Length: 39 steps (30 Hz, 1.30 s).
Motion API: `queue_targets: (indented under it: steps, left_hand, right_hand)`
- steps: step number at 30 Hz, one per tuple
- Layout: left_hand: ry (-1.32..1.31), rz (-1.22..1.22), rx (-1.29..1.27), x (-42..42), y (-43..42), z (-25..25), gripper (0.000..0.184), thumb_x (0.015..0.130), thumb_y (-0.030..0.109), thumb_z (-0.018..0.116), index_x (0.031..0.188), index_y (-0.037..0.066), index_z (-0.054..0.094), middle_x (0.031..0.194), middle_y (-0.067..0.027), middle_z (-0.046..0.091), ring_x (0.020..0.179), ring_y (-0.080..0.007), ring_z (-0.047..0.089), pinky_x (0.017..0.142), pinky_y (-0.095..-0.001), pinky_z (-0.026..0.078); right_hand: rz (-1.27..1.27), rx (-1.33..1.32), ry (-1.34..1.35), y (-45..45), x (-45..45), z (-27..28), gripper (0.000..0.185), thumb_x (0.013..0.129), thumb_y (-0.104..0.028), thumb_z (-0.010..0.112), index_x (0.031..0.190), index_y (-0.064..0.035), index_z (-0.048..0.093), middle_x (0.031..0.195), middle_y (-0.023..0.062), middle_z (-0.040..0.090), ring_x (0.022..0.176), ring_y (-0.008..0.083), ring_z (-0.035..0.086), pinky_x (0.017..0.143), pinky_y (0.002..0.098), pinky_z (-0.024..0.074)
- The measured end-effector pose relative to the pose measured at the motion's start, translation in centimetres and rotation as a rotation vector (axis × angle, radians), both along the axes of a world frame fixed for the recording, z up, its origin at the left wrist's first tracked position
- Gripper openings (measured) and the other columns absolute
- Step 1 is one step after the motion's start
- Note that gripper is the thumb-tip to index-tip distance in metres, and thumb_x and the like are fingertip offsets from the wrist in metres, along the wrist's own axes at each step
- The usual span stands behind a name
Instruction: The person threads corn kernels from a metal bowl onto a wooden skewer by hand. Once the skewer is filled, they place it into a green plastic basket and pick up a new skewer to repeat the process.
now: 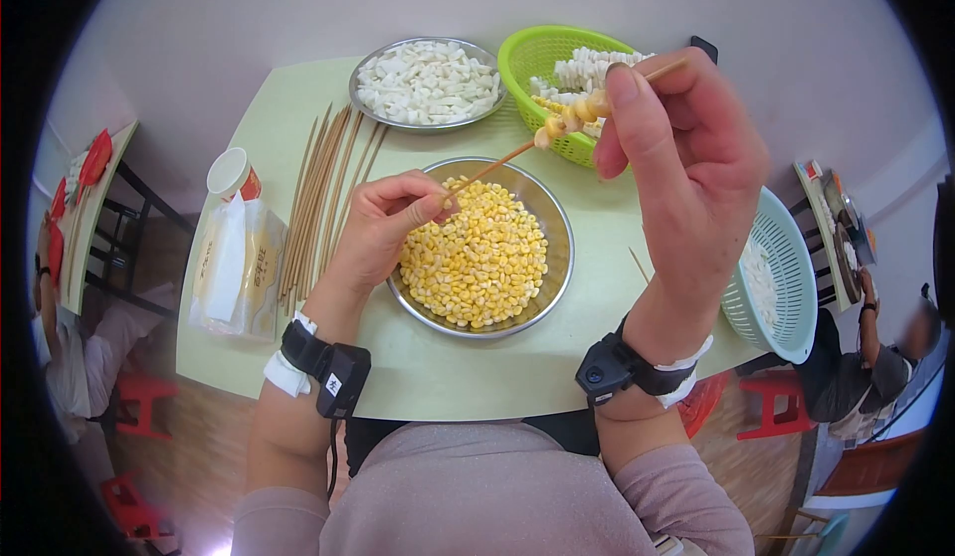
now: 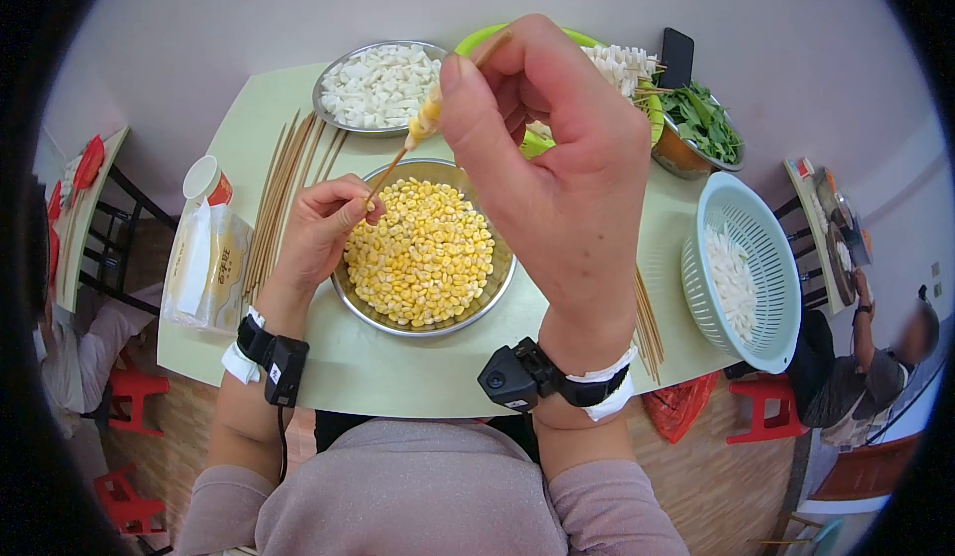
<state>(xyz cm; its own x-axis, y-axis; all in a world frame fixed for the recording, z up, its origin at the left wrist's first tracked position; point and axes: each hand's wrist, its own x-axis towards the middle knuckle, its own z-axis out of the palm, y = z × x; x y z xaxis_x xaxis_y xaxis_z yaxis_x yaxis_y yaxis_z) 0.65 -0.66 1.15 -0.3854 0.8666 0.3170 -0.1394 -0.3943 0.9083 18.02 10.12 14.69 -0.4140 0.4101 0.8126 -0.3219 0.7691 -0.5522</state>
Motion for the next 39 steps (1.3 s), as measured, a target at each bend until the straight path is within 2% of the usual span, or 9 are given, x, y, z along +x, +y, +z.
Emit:
queue_targets:
  steps: [8, 17, 19, 22, 30, 33, 35, 39]
  left_hand:
    - [0.006, 0.003, -0.010, 0.1, 0.1, -0.2, 0.011, 0.080, 0.012, 0.063, 0.085, 0.002, 0.063, 0.080, -0.0067, 0.056, 0.077, -0.0166, 0.054, 0.068, -0.0281, 0.043]
    - [0.030, 0.013, -0.047, 0.1, 0.1, -0.1, 0.011, 0.080, 0.010, 0.062, 0.086, 0.001, 0.062, 0.082, -0.0077, 0.058, 0.079, -0.0159, 0.056, 0.069, -0.0266, 0.044]
    - [0.024, 0.014, -0.050, 0.1, 0.1, -0.1, 0.011, 0.080, 0.010, 0.062, 0.086, 0.001, 0.062, 0.082, -0.0075, 0.058, 0.079, -0.0155, 0.056, 0.069, -0.0265, 0.044]
    - [0.013, 0.015, -0.050, 0.0, 0.1, -0.2, 0.011, 0.080, 0.010, 0.061, 0.086, 0.001, 0.062, 0.082, -0.0071, 0.059, 0.079, -0.0149, 0.056, 0.070, -0.0264, 0.044]
    - [-0.022, 0.033, -0.051, -0.2, 0.1, -0.5, 0.010, 0.082, 0.011, 0.060, 0.087, 0.002, 0.061, 0.081, -0.0060, 0.060, 0.077, -0.0137, 0.056, 0.070, -0.0255, 0.044]
    - [-0.162, 0.045, 0.001, -0.5, 0.1, -0.4, 0.014, 0.084, 0.013, 0.058, 0.092, 0.002, 0.060, 0.083, -0.0054, 0.059, 0.078, -0.0125, 0.055, 0.070, -0.0248, 0.044]
    - [-0.346, 0.010, 0.110, -0.9, -0.1, -0.2, 0.018, 0.085, 0.013, 0.058, 0.098, 0.001, 0.059, 0.087, -0.0063, 0.063, 0.080, -0.0111, 0.057, 0.074, -0.0229, 0.045]
    - [-0.456, 0.079, 0.192, -1.9, -0.1, -0.4, 0.019, 0.085, 0.013, 0.057, 0.101, 0.002, 0.058, 0.091, -0.0061, 0.062, 0.081, -0.0111, 0.057, 0.075, -0.0230, 0.046]
  right_hand:
    - [-0.011, -0.034, -0.032, 0.1, -0.1, -0.1, 0.012, 0.085, -0.010, 0.056, 0.077, -0.0013, 0.054, 0.058, -0.0024, 0.050, 0.050, 0.0017, 0.044, 0.046, 0.0153, 0.0332]
    - [-0.159, -0.190, 0.001, -0.8, -0.7, -0.3, 0.018, 0.083, -0.008, 0.059, 0.068, -0.0024, 0.052, 0.056, -0.0062, 0.046, 0.049, -0.0011, 0.038, 0.045, 0.0147, 0.0258]
    - [-0.135, -0.159, 0.109, -0.7, -1.2, -0.6, 0.024, 0.077, -0.004, 0.061, 0.059, -0.0025, 0.046, 0.051, -0.0080, 0.039, 0.048, -0.0020, 0.032, 0.043, 0.0161, 0.0224]
    - [-0.141, -0.185, 0.072, -0.6, -1.0, -0.6, 0.026, 0.077, -0.004, 0.061, 0.058, -0.0025, 0.045, 0.051, -0.0082, 0.038, 0.048, -0.0019, 0.031, 0.042, 0.0168, 0.0212]
    - [-0.125, -0.256, 0.022, -0.5, -0.8, -0.3, 0.024, 0.079, -0.006, 0.060, 0.059, -0.0020, 0.048, 0.051, -0.0084, 0.039, 0.048, -0.0020, 0.033, 0.042, 0.0166, 0.0224]
    - [-0.113, -0.313, 0.037, -0.2, -1.1, -0.2, 0.021, 0.081, -0.008, 0.060, 0.063, -0.0014, 0.051, 0.052, -0.0072, 0.043, 0.048, -0.0017, 0.037, 0.042, 0.0160, 0.0252]
    - [-0.097, -0.334, 0.038, 0.2, -1.3, -0.3, 0.019, 0.081, -0.008, 0.060, 0.065, -0.0012, 0.053, 0.052, -0.0064, 0.045, 0.048, -0.0012, 0.039, 0.042, 0.0159, 0.0270]
    - [0.036, -0.370, -0.085, 0.5, -1.3, -0.4, 0.013, 0.082, -0.010, 0.059, 0.073, -0.0014, 0.056, 0.054, -0.0032, 0.050, 0.046, 0.0017, 0.044, 0.042, 0.0166, 0.0317]
